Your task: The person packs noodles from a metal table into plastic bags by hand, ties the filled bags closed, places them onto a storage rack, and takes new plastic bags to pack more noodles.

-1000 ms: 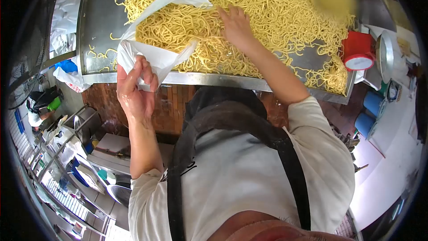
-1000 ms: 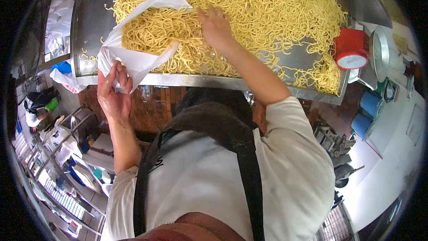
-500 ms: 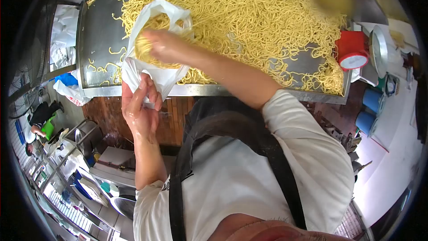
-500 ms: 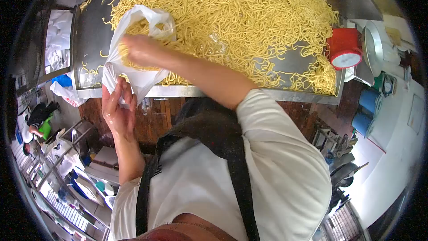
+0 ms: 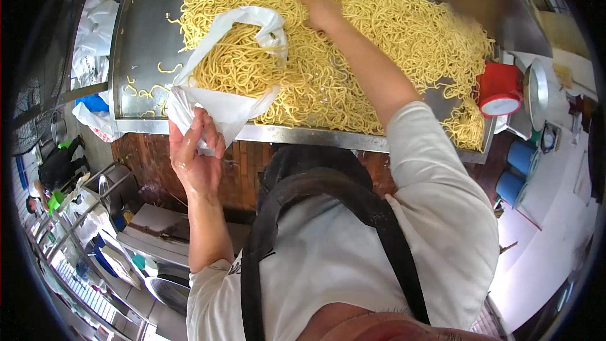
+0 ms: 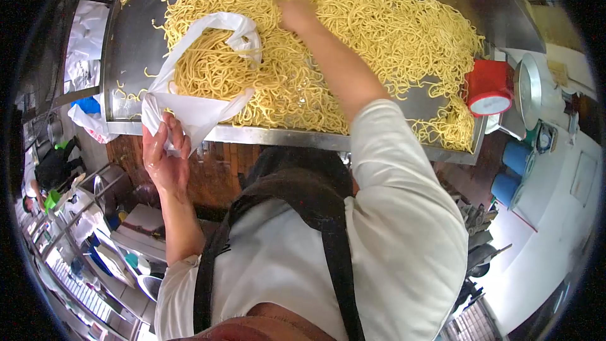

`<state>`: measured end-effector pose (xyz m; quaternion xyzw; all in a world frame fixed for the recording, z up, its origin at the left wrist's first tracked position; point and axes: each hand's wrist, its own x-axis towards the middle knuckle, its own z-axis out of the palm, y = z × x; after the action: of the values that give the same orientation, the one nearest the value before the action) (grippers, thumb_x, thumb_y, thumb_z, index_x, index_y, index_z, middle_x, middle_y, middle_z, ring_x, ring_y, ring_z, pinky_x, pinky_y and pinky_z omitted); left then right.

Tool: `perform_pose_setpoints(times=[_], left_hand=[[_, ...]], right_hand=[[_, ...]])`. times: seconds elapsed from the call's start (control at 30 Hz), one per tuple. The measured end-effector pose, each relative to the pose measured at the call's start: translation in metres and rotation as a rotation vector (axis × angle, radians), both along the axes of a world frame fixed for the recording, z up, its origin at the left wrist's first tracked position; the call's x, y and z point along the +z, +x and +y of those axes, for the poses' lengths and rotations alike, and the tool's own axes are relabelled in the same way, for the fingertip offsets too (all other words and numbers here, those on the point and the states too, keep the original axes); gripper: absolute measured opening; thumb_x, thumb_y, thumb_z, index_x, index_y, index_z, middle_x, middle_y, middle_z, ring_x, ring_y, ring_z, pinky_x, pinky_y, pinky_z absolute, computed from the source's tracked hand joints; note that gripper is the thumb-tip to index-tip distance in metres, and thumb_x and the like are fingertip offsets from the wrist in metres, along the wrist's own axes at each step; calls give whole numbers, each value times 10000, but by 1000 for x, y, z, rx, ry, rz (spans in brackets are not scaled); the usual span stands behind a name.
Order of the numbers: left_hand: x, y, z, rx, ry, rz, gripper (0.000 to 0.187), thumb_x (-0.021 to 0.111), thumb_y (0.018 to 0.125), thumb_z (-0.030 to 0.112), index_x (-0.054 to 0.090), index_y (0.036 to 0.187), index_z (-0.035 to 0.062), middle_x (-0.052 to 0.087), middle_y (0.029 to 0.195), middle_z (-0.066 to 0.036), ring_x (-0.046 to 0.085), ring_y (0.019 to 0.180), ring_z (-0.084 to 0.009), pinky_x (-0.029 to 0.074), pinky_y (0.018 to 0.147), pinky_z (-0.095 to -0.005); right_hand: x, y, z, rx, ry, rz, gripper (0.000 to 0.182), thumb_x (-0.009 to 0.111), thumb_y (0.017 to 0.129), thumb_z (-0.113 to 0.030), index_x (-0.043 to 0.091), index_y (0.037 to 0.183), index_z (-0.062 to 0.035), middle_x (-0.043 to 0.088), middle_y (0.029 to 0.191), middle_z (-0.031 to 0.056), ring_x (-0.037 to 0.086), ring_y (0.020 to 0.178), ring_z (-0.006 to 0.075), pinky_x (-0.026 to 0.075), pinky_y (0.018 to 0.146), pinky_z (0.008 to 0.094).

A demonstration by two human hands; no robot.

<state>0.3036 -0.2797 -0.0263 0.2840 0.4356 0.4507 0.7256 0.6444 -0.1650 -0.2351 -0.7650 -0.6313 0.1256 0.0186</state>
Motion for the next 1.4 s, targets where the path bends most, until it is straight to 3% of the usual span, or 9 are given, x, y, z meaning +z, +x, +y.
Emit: perform_pose_setpoints(times=[0.17,0.37,0.5,0.6,0.73,0.87,1.0,1.27,1.4], left_hand=[[6,-1,0,26,0,52,295,593,919,103,527,1196,26,588,952,-42,476,647,-90,354,506,-212],[5,1,2,49,-21,31,276,588,921,85,537,1183,15,585,939,-45,479,642,-97,358,508,-215],[7,2,0,67,-33,42,260,577,928,69,542,1178,11,579,928,-41,473,641,-100,361,508,-224],[2,-4,0,48,-6,37,258,578,930,73,544,1177,6,580,930,-42,473,651,-102,367,510,-233],[-4,-6,-1,46,-8,90,262,581,933,84,545,1179,2,585,940,-50,471,652,-104,367,502,-237],[2,1,-1,48,-12,102,252,568,941,72,544,1182,0,587,938,-53,468,648,-106,363,504,-233],[4,7,-1,79,-2,150,223,585,939,92,542,1142,10,548,826,-41,466,626,-105,365,486,-241],[1,21,-5,34,7,178,218,601,935,111,540,1123,17,526,764,-36,467,607,-103,368,471,-245],[3,19,-6,42,1,199,210,603,934,113,541,1113,22,525,762,-33,464,602,-101,369,471,-243]], right_hand=[[-36,-10,-29,93,79,296,559,730,764,-95,586,1302,-138,621,1112,144,623,1016,266,521,847,385],[86,-45,-55,4,-80,848,610,780,777,-136,545,1336,-68,637,1205,178,664,959,215,520,787,278],[85,-51,-57,-342,-132,1642,653,727,844,-90,423,1422,-71,629,1223,150,657,1049,233,557,852,327],[85,-31,-71,-298,-159,1737,618,723,850,-65,446,1402,-68,622,1233,151,645,1070,241,545,918,366],[58,-15,-69,-430,-119,920,685,727,871,-360,437,1414,-57,624,1218,200,582,1169,309,489,964,422],[26,13,-80,-517,25,885,808,699,871,-464,358,1463,-31,496,1377,260,540,1225,340,466,988,424],[35,34,-124,-254,326,302,670,704,831,-161,412,1418,-23,500,1337,246,518,1219,380,439,1036,434],[-18,-19,-151,-40,139,444,248,614,857,-97,674,1096,-69,638,1075,156,605,978,352,496,851,392],[63,-4,-153,-23,42,743,243,628,911,-191,659,1123,-77,689,996,119,662,783,248,526,717,378]])
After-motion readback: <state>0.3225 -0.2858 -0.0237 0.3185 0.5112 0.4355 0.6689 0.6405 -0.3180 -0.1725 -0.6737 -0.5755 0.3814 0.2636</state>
